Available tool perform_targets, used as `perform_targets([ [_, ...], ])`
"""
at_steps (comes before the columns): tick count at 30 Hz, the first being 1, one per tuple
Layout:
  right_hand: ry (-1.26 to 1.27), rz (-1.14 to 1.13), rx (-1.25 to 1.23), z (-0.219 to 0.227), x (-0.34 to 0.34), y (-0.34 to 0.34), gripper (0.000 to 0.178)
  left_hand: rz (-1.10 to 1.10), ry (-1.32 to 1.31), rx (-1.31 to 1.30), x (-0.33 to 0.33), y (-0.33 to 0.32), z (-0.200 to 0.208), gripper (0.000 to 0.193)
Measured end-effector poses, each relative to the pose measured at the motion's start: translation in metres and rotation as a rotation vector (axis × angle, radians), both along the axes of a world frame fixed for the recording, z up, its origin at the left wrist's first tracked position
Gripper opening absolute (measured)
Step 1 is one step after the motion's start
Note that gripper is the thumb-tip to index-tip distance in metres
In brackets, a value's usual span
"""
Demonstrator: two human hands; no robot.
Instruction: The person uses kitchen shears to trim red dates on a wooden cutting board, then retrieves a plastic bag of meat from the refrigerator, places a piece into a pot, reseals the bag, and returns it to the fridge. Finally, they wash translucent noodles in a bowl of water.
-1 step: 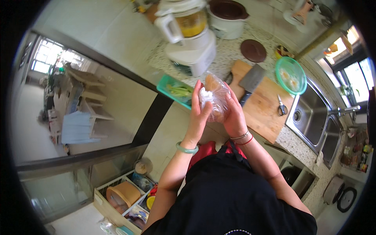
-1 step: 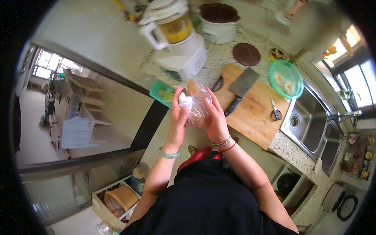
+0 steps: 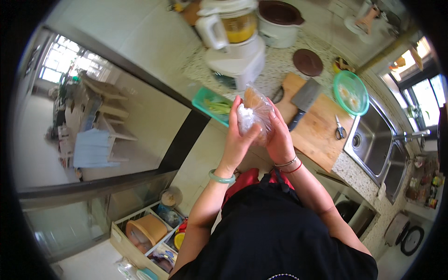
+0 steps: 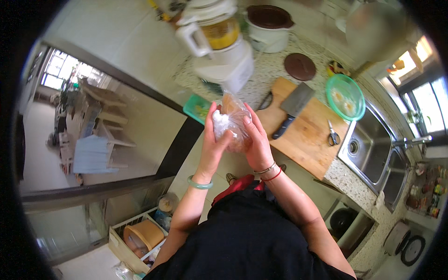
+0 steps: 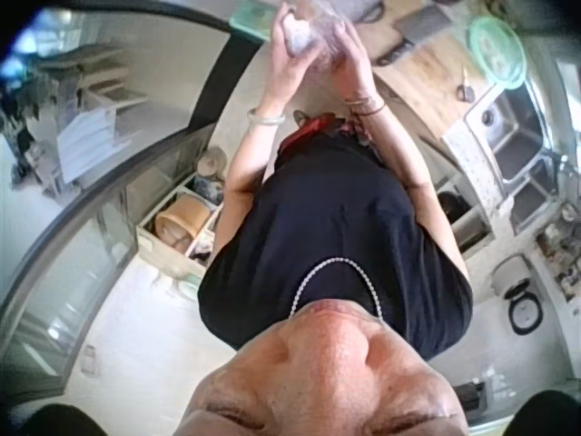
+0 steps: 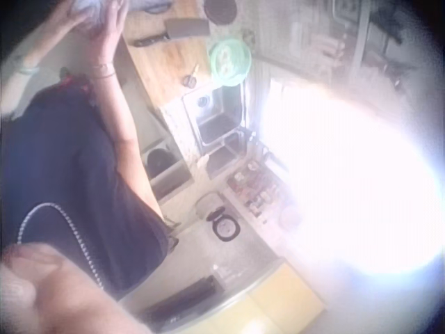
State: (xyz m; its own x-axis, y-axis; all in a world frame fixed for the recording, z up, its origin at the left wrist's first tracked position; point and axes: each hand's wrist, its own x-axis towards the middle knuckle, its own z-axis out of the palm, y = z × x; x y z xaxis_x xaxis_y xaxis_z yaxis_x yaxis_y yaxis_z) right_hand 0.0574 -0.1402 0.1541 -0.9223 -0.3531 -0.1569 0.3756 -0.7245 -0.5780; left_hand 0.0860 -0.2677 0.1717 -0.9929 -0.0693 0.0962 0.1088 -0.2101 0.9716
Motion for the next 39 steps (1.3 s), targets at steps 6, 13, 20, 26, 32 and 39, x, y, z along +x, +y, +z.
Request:
perform_targets([
  [6, 0.023, 0.164, 0.087, 0.014, 0.041, -0.145, 0.057, 0.374, 0.097, -0.313, 0.048, -0.120, -0.008, 0.062],
  [13, 0.047, 0.449, -0.064, 0.031, 0.051, -0.305, 0.050, 0.540, 0.109, 0.033, 0.113, -0.266, 0.032, 0.100],
  [20, 0.322, 0.627, 0.053, 0.060, 0.048, -0.416, 0.054, 0.760, 0.116, 0.244, 0.108, -0.362, 0.028, 0.091],
  [26, 0.510, 0.664, 0.075, 0.049, -0.010, -0.513, 0.062, 0.793, 0.252, 0.505, 0.064, -0.456, 0.028, 0.063],
  [32, 0.355, 0.673, 0.016, 0.056, -0.057, -0.611, 0.062, 0.793, 0.189, 0.496, 0.008, -0.539, 0.033, 0.053],
  [39, 0.249, 0.617, -0.011, 0.053, -0.114, -0.685, 0.057, 0.861, 0.187, 0.203, -0.041, -0.598, 0.040, 0.068],
])
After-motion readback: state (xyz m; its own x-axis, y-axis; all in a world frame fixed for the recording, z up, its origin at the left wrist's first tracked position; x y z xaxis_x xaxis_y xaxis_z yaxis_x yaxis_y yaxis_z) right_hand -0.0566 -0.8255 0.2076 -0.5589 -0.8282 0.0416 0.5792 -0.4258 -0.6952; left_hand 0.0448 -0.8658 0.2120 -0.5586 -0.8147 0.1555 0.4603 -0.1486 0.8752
